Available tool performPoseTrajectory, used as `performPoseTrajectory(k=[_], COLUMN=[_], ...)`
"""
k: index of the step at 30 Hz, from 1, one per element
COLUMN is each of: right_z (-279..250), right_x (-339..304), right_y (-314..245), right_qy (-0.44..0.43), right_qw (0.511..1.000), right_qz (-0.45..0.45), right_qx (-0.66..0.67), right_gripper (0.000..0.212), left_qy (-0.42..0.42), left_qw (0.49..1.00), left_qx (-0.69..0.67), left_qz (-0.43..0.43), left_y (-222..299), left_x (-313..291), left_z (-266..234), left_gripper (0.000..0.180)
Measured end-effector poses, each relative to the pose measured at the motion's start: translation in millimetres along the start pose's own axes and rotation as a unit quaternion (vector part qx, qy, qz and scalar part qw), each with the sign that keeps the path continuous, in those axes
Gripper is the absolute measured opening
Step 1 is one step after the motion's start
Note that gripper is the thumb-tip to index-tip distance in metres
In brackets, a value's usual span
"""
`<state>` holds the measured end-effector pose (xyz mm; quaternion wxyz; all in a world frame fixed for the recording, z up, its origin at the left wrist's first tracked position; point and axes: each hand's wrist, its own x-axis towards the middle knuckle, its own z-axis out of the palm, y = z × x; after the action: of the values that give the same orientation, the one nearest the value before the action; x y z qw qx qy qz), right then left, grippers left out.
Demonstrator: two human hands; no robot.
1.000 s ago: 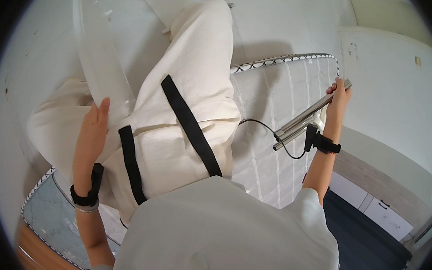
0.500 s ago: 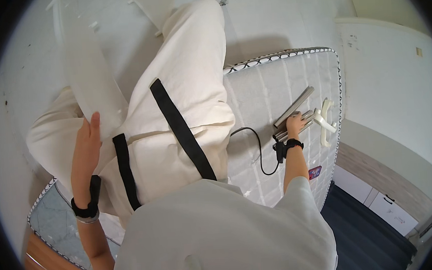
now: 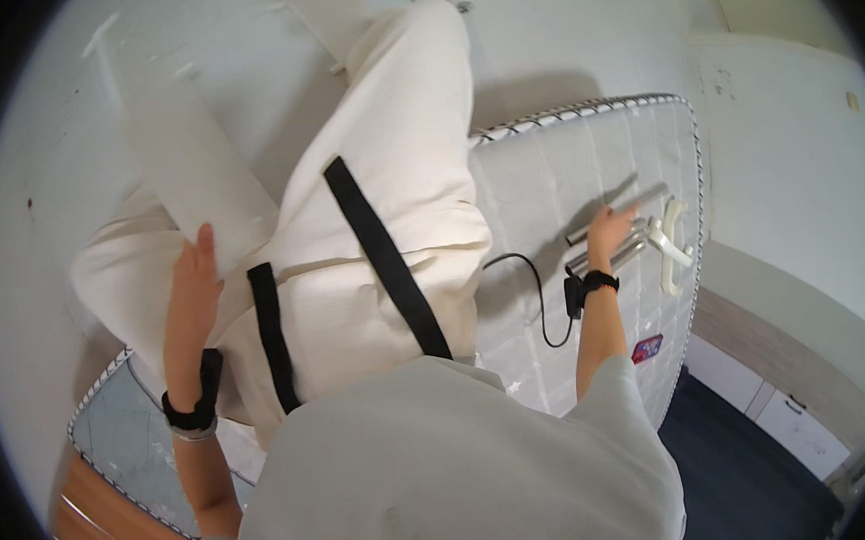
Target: Assembling a white plastic shelving unit or rack.
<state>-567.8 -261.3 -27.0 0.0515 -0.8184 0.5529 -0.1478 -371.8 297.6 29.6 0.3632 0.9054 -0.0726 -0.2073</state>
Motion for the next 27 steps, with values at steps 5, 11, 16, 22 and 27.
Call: performPoseTrajectory(k=[5,11,16,22,27], right_z=[23.9,26.3,8.5,-17.7,-43.7], right_x=[21.8,31.6,38.6,5.8,-41.2], right_y=[114.3,108.6,34.5,-130.6,-220.0], right_qy=[0.116,-0.092,0.030,-0.181,-0.216], right_qw=[0.950,0.958,0.997,0.948,0.891], right_qz=[-0.075,0.110,-0.048,-0.103,-0.218], right_qx=[-0.278,-0.249,-0.055,0.239,0.335], right_gripper=[0.067,0.057,0.052,0.039,0.033], left_qy=[-0.037,-0.057,-0.029,-0.004,-0.009], left_qw=[0.996,0.996,0.997,0.999,0.999], left_qx=[0.064,-0.028,-0.014,-0.031,-0.033], left_qz=[0.058,-0.062,-0.076,-0.042,-0.037], left_y=[32.9,65.4,68.4,58.8,37.3], left_x=[9.7,3.8,0.7,-0.2,6.4], left_z=[3.2,-11.3,-9.9,-8.4,-9.5], left_gripper=[0.036,0.046,0.047,0.049,0.049])
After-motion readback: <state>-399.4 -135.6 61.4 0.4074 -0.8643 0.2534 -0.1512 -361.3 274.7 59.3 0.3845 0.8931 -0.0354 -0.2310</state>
